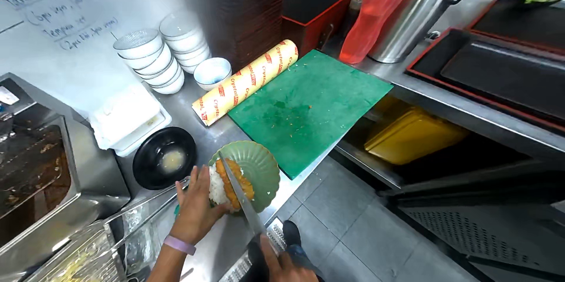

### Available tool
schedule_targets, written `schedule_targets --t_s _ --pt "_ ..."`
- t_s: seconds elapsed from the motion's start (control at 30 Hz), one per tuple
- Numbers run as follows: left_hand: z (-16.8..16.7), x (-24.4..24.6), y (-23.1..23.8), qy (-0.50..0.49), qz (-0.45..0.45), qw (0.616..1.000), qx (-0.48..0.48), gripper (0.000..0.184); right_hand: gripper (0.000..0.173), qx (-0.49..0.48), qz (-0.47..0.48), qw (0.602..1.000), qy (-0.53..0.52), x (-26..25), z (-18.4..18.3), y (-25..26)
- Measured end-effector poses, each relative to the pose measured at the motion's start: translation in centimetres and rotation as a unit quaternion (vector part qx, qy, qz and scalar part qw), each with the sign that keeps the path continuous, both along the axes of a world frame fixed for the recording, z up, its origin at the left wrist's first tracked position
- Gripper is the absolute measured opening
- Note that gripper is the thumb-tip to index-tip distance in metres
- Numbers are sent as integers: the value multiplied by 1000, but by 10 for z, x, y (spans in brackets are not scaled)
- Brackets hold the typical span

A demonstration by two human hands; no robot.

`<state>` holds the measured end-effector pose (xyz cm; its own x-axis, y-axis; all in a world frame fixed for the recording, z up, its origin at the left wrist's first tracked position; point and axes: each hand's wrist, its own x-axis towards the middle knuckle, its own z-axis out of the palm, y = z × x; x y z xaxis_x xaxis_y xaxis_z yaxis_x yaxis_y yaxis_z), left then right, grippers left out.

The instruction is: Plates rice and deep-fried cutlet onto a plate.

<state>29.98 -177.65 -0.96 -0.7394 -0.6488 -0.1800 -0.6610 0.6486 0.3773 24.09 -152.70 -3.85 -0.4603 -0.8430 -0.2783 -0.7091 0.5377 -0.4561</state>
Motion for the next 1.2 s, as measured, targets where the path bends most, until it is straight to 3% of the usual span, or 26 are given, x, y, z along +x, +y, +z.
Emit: schedule_targets --t_s 0.17,0.33,0.4,0.6,0.77,0.9,1.0,1.2 --pt "17 -1 -5 44 33 998 -37 90 62 79 23 996 -39 -5 6 -9" --pt "31 -12 -6 39 42 998 -32 81 59 78 30 996 -31 -11 14 -15" --pt "34 -13 -5 54 45 997 -36 76 64 90 36 992 -79 -22 22 -14" --pt "25 -2 -10 61 30 996 -49 62 64 -65 3 990 -127 -42 20 -2" --pt "13 -21 -8 9 1 997 -71 62 65 -131 -86 968 -196 -69 20 8" --pt "-9 -52 2 -148 -121 978 -82 80 66 -192 -160 951 -181 -105 11 29" --pt "-18 -68 6 -253 -152 954 -61 85 68 -202 -222 936 -183 -131 5 44" --pt "-34 -67 11 -276 -153 945 -84 83 68 -199 -305 915 -176 -178 -24 48"
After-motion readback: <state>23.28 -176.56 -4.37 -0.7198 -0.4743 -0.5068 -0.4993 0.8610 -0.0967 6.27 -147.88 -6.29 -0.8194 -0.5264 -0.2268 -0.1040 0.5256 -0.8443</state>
